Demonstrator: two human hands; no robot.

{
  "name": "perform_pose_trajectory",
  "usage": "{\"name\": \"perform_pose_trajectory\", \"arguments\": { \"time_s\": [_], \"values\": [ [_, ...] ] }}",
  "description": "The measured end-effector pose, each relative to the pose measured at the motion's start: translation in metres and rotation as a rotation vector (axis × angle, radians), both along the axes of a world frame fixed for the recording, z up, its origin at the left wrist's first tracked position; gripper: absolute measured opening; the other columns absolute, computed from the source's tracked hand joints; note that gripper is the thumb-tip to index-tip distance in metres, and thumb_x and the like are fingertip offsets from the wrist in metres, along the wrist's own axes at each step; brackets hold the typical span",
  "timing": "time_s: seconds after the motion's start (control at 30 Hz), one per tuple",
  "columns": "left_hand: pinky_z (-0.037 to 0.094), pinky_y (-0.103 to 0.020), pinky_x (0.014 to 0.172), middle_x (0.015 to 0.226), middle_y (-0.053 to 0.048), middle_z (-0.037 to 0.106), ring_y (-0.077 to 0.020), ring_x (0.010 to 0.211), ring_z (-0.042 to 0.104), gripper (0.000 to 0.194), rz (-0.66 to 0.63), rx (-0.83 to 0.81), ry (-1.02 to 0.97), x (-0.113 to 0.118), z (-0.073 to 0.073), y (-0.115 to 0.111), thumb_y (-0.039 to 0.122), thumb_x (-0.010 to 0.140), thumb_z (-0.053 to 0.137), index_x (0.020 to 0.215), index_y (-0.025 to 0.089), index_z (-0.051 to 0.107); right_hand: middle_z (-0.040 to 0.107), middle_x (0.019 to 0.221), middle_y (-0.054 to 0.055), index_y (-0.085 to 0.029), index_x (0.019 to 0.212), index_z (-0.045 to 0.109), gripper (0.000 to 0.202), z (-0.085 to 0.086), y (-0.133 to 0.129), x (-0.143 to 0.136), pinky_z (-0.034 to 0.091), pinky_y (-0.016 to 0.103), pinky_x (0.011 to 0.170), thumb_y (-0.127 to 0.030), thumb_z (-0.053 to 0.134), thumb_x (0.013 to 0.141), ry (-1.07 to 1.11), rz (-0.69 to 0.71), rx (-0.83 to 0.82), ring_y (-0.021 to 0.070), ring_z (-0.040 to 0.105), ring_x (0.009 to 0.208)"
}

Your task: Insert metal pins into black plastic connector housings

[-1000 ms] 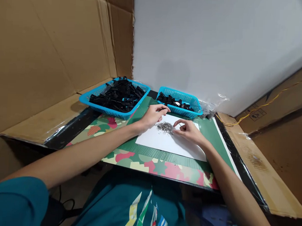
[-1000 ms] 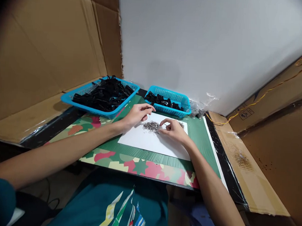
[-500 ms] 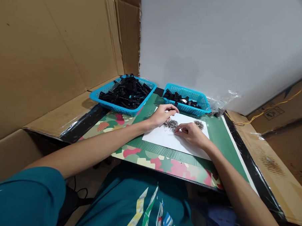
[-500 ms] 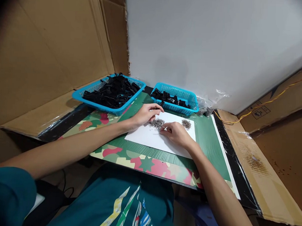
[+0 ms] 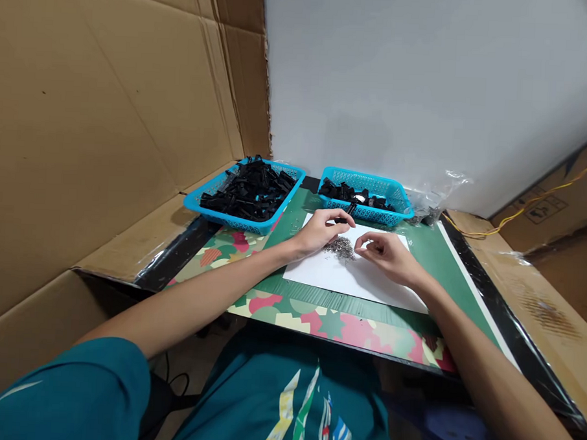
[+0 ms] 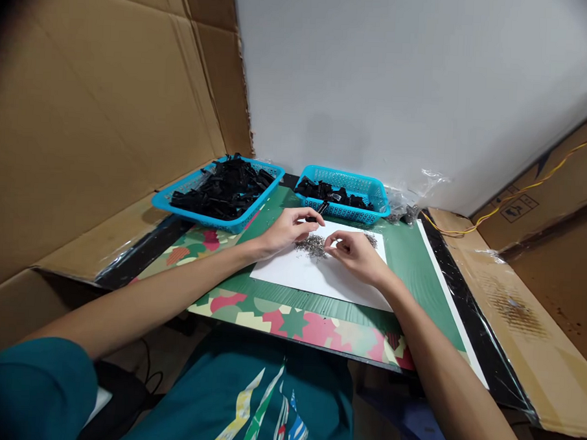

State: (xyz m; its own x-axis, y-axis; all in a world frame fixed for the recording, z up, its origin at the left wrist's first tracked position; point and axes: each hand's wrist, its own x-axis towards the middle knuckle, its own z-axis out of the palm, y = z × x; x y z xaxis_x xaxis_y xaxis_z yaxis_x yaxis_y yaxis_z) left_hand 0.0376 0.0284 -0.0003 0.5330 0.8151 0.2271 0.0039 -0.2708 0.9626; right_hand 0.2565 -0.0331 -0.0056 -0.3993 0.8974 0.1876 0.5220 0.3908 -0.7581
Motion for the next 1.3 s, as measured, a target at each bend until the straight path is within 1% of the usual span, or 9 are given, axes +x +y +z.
{"name": "perform_pose_trajectory", "arguments": {
  "time_s": [0.13, 0.33, 0.4, 0.47, 0.6, 0.7, 0.87, 1.1, 1.3],
  "values": [
    [0.028, -0.026, 0.051, 0.072, 0.002, 0.054, -0.0081, 0.053, 0.042, 0.016, 0.018, 0.001, 0.006, 0.0, -0.004, 0.002, 0.028, 0.088, 0.065, 0.095, 0.015, 0.072, 0.035, 0.058, -0.007, -0.018, 0.096, 0.078, 0.022, -0.007, 0.001, -0.007, 0.022, 0.029, 0.059, -0.036, 0.066, 0.094, -0.183, -0.006, 0.004, 0.0123, 0.029, 0.057],
    [0.034, -0.026, 0.058, 0.079, -0.001, 0.063, -0.0093, 0.061, 0.046, 0.014, 0.043, 0.016, 0.039, -0.001, -0.002, -0.001, 0.024, 0.087, 0.064, 0.094, 0.015, 0.073, 0.055, 0.064, -0.002, -0.018, 0.096, 0.077, 0.019, -0.012, -0.001, -0.011, 0.028, 0.028, 0.06, -0.031, 0.063, 0.095, -0.262, -0.015, 0.039, 0.0138, 0.042, 0.059],
    [0.037, -0.026, 0.061, 0.081, -0.002, 0.066, -0.01, 0.064, 0.048, 0.014, 0.015, 0.03, 0.04, -0.002, 0.001, -0.003, 0.025, 0.088, 0.066, 0.093, 0.014, 0.073, 0.056, 0.065, -0.002, -0.018, 0.095, 0.073, 0.018, -0.009, -0.001, -0.008, 0.028, 0.028, 0.059, -0.032, 0.062, 0.096, -0.189, 0.023, 0.017, 0.0136, 0.041, 0.059],
    [0.039, -0.026, 0.063, 0.084, -0.003, 0.066, -0.0104, 0.067, 0.05, 0.016, -0.027, 0.045, 0.034, -0.002, 0.004, -0.005, 0.028, 0.089, 0.068, 0.093, 0.014, 0.073, 0.051, 0.064, -0.003, -0.018, 0.093, 0.068, 0.021, -0.005, -0.001, -0.005, 0.025, 0.028, 0.057, -0.038, 0.062, 0.098, -0.021, 0.034, -0.019, 0.0127, 0.037, 0.058],
    [0.04, -0.025, 0.062, 0.086, -0.003, 0.065, -0.0101, 0.067, 0.051, 0.033, -0.124, 0.029, -0.026, 0.001, 0.005, -0.01, 0.044, 0.089, 0.077, 0.101, 0.013, 0.072, 0.036, 0.059, -0.008, -0.019, 0.092, 0.063, 0.034, 0.002, -0.001, 0.001, 0.018, 0.028, 0.053, -0.053, 0.071, 0.094, 0.404, -0.074, -0.109, 0.0105, 0.025, 0.054],
    [0.044, -0.026, 0.066, 0.09, -0.004, 0.065, -0.0116, 0.074, 0.055, 0.044, -0.143, 0.044, -0.11, 0.008, 0.004, -0.013, 0.05, 0.082, 0.084, 0.102, 0.013, 0.071, 0.032, 0.058, -0.01, -0.019, 0.093, 0.063, 0.04, 0.003, -0.002, 0.0, 0.016, 0.028, 0.052, -0.056, 0.079, 0.088, 0.58, -0.068, -0.2, 0.0091, 0.022, 0.052],
    [0.047, -0.027, 0.07, 0.089, -0.004, 0.063, -0.0127, 0.077, 0.057, 0.05, -0.129, 0.07, -0.139, 0.014, 0.003, -0.016, 0.057, 0.077, 0.087, 0.089, 0.013, 0.066, 0.033, 0.057, -0.01, -0.019, 0.095, 0.064, 0.048, -0.001, -0.003, -0.009, 0.016, 0.027, 0.052, -0.062, 0.083, 0.083, 0.62, -0.057, -0.252, 0.0083, 0.022, 0.051],
    [0.037, -0.025, 0.059, 0.076, 0.001, 0.057, -0.0088, 0.063, 0.046, 0.053, -0.063, -0.006, -0.117, 0.011, 0.0, -0.015, 0.063, 0.079, 0.084, 0.088, 0.015, 0.065, 0.024, 0.056, -0.012, -0.021, 0.097, 0.066, 0.041, -0.004, -0.002, -0.014, 0.015, 0.028, 0.051, -0.058, 0.079, 0.087, 0.66, -0.059, -0.26, 0.0083, 0.016, 0.05],
    [0.039, -0.025, 0.062, 0.077, 0.0, 0.059, -0.0098, 0.065, 0.048, 0.051, -0.085, 0.036, -0.044, 0.006, -0.002, -0.011, 0.062, 0.08, 0.083, 0.087, 0.014, 0.067, 0.036, 0.057, -0.007, -0.019, 0.089, 0.07, 0.042, 0.002, -0.005, -0.011, 0.017, 0.029, 0.05, -0.061, 0.075, 0.09, 0.475, -0.121, -0.071, 0.01, 0.025, 0.051]
  ]
}}
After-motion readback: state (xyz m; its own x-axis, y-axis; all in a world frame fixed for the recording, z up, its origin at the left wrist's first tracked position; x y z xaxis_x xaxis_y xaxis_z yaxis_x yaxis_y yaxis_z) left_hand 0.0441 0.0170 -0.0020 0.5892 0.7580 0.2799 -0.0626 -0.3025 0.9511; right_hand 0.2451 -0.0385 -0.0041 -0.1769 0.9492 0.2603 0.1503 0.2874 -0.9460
